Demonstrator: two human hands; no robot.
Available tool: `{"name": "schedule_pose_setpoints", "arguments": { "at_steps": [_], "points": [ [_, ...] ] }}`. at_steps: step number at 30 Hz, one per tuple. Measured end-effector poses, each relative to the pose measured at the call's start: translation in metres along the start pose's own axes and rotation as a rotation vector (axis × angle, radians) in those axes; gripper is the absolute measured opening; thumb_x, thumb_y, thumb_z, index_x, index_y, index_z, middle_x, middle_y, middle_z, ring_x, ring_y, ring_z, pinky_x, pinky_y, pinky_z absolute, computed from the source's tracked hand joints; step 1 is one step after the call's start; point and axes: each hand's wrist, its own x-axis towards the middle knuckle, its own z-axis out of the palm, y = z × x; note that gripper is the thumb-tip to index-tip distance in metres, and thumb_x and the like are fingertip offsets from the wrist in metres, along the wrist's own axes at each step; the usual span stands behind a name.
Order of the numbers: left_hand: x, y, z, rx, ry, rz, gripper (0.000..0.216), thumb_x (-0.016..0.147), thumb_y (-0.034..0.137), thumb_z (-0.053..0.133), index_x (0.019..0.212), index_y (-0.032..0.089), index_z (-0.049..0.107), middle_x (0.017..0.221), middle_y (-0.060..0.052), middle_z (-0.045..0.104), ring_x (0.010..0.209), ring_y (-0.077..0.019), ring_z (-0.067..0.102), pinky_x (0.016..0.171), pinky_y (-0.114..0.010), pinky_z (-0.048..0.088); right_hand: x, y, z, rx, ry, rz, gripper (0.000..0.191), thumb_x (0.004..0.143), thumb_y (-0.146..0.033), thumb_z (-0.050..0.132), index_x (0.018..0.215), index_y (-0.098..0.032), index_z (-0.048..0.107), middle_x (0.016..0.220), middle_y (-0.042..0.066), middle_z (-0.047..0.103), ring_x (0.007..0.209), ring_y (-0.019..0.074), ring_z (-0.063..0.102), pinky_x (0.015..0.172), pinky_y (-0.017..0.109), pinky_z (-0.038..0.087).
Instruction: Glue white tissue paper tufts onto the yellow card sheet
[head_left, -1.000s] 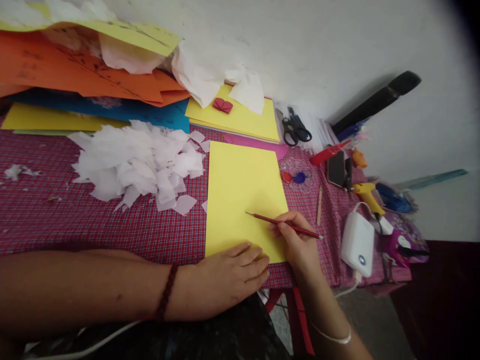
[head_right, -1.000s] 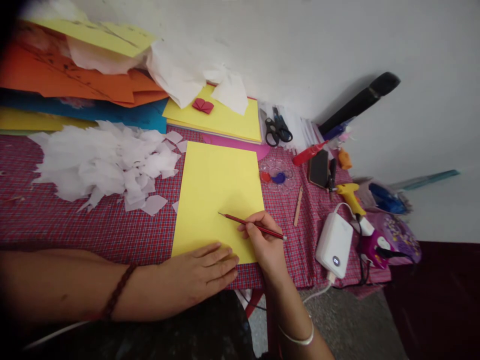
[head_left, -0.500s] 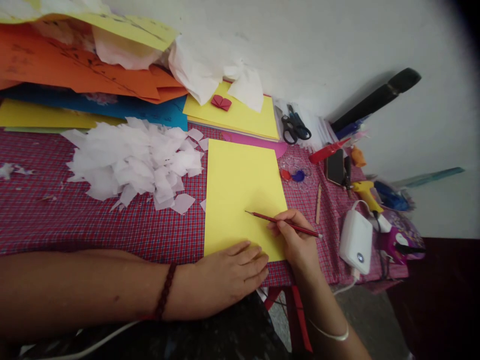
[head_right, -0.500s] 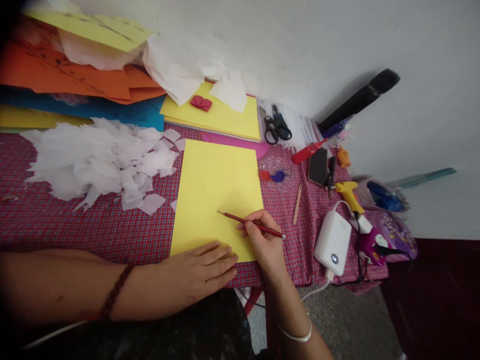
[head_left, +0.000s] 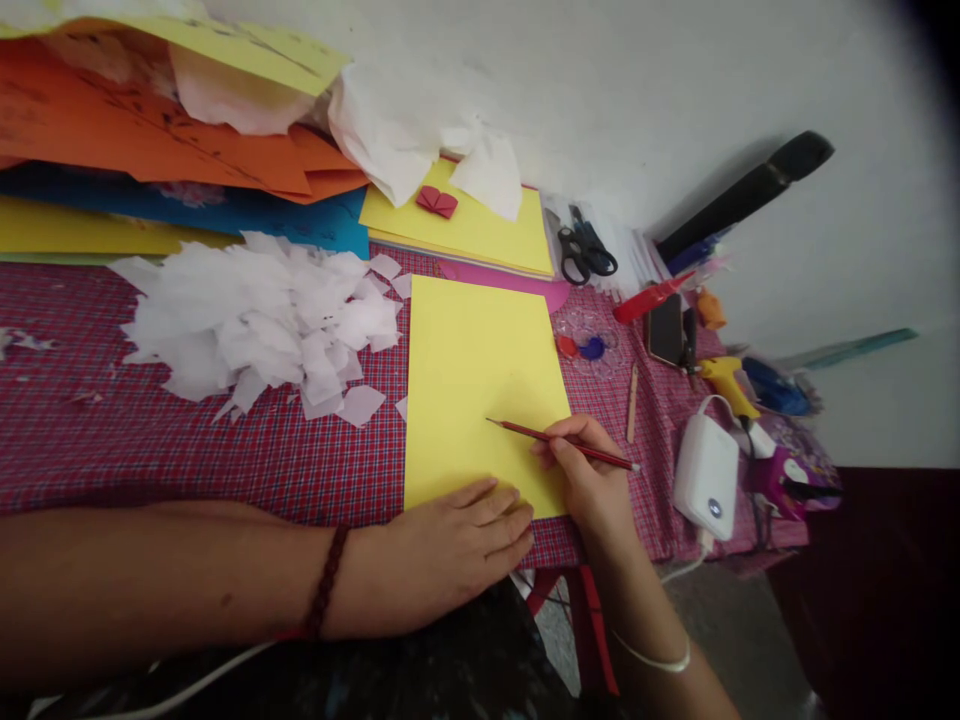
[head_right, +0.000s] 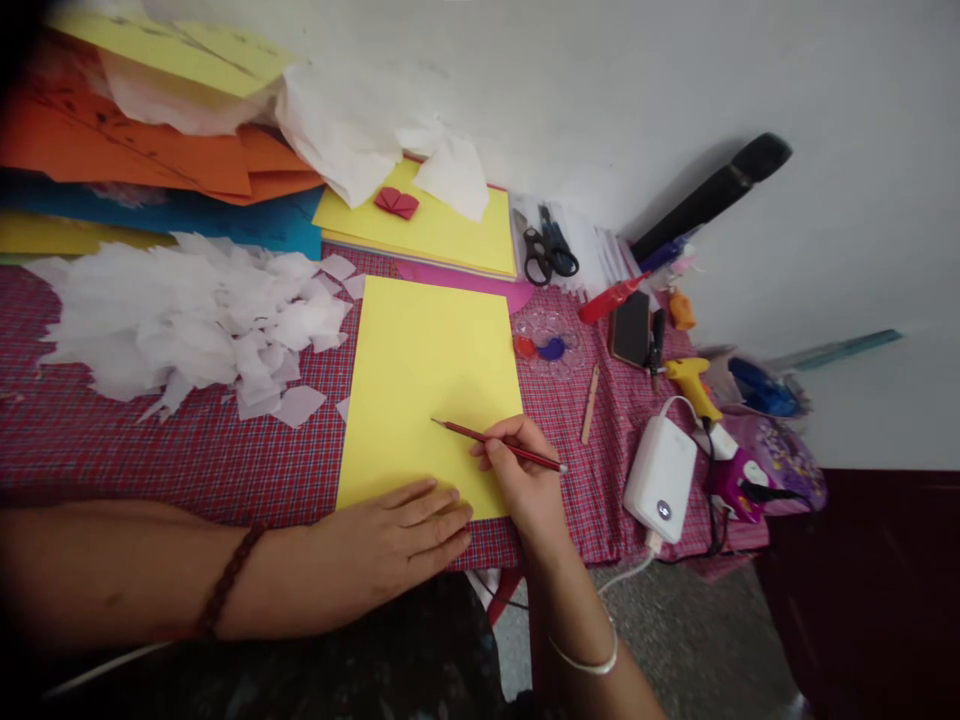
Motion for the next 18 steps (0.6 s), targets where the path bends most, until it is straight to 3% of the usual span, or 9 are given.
{"name": "schedule_pose_setpoints", "arguments": {
  "at_steps": [18],
  "points": [
    [-0.0001, -0.0012, -0.0015, -0.044, -0.036, 0.004, 0.042, 0.096, 0.025, 0.047, 0.135, 0.012, 0.052, 0.143, -0.012, 0.054, 0.133, -0.0246, 0.046, 0.116, -0.039, 0.031, 0.0016, 0.0003, 0.0002, 0.022, 0.022, -0.026, 0.006, 0.084, -0.028, 0.066, 0.083, -0.023, 0.063, 0.071, -0.002, 0.069, 0.062, 0.0127, 0.061, 0.061, 0.025, 0.047]
  ]
}}
